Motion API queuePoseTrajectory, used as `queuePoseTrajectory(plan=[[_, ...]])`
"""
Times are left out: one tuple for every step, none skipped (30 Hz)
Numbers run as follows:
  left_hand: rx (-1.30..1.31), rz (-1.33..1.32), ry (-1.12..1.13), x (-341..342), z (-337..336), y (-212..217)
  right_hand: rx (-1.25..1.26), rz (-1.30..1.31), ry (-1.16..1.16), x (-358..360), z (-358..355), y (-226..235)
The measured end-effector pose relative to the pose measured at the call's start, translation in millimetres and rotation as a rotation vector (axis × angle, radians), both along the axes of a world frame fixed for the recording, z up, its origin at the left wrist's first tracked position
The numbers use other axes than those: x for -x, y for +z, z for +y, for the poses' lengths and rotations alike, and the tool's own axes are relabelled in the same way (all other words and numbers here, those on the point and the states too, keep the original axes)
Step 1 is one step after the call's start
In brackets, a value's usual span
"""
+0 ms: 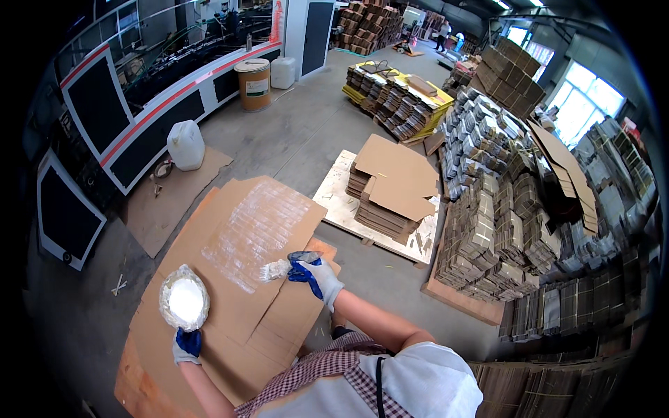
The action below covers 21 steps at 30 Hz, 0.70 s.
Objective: The person applies a white adhesive substance to large flat cardboard sheets using a brush. They scoop the adhesive from a container and spread it in even strokes across the surface of the cardboard, working in a warehouse environment with stacks of materials nearby.
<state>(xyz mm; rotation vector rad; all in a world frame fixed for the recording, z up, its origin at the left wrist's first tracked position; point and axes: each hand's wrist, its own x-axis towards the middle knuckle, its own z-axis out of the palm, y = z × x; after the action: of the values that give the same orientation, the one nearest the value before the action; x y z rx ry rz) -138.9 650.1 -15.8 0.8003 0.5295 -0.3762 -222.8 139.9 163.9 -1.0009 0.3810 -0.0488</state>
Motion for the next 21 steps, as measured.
queuePoseTrajectory(plan=[[0.029, -0.007, 0.036, -7.0, 3.5, 1.8, -0.019, 0.009, -0.027, 7.9, 3.1, 4.8], [0.059, -0.012, 0.075, -13.7, 4.5, 2.6, -0.036, 0.020, -0.051, 14.9, 4.6, 10.2], [0.090, -0.015, 0.116, -19.1, 3.9, 2.9, -0.045, 0.007, -0.086, 21.0, 5.3, 16.0], [0.074, -0.079, 0.121, -24.0, -1.0, 5.2, -0.057, -0.004, -0.098, 28.1, 2.4, 18.5], [0.058, -0.142, 0.129, -28.4, -7.2, 7.4, -0.069, -0.014, -0.107, 35.4, -1.6, 19.8], [0.043, -0.204, 0.140, -31.9, -13.8, 9.6, -0.080, -0.023, -0.114, 41.3, -6.6, 20.7], [-0.012, -0.200, 0.123, -31.4, -21.1, 20.8, -0.062, 0.000, -0.123, 47.0, -12.0, 21.0], [-0.030, -0.208, 0.141, -29.8, -23.8, 20.0, -0.076, -0.005, -0.126, 52.5, -16.2, 21.3], [-0.047, -0.216, 0.164, -29.2, -26.9, 18.6, -0.089, -0.009, -0.123, 57.3, -20.3, 21.5], [-0.063, -0.222, 0.194, -25.2, -31.3, 20.2, -0.101, -0.012, -0.114, 60.3, -24.5, 22.2], [-0.016, -0.245, 0.219, -17.7, -34.4, 20.8, -0.119, -0.029, -0.097, 61.6, -28.3, 22.9], [-0.002, -0.283, 0.250, -11.6, -33.2, 27.5, -0.138, -0.049, -0.072, 58.1, -25.1, 22.2], [0.020, -0.300, 0.295, 0.5, -37.9, 30.5, -0.145, -0.050, -0.036, 55.9, -23.4, 22.2], [0.042, -0.306, 0.361, 18.1, -42.4, 33.0, -0.113, -0.055, -0.036, 55.3, -24.1, 24.2], [0.078, -0.322, 0.373, 28.8, -32.4, 40.7, -0.106, -0.062, 0.003, 50.5, -16.4, 29.6], [0.111, -0.340, 0.413, 41.2, -19.3, 48.9, -0.098, -0.065, 0.068, 46.6, -8.5, 32.6], [0.131, -0.250, 0.477, 56.7, -33.6, 72.1, 0.008, -0.067, 0.030, 49.6, -4.3, 34.4], [0.083, -0.261, 0.536, 76.4, -22.7, 91.7, -0.031, -0.087, 0.069, 51.7, 6.2, 27.4], [0.003, -0.203, 0.583, 99.9, -10.1, 103.8, 0.082, -0.019, 0.058, 54.4, 22.4, 20.9], [0.018, -0.264, 0.621, 123.5, 23.9, 100.2, -0.079, -0.055, 0.222, 55.2, 31.1, -0.1], [-0.031, -0.161, 0.662, 147.8, 40.2, 101.8, -0.084, 0.002, 0.259, 60.9, 44.8, -4.7]])
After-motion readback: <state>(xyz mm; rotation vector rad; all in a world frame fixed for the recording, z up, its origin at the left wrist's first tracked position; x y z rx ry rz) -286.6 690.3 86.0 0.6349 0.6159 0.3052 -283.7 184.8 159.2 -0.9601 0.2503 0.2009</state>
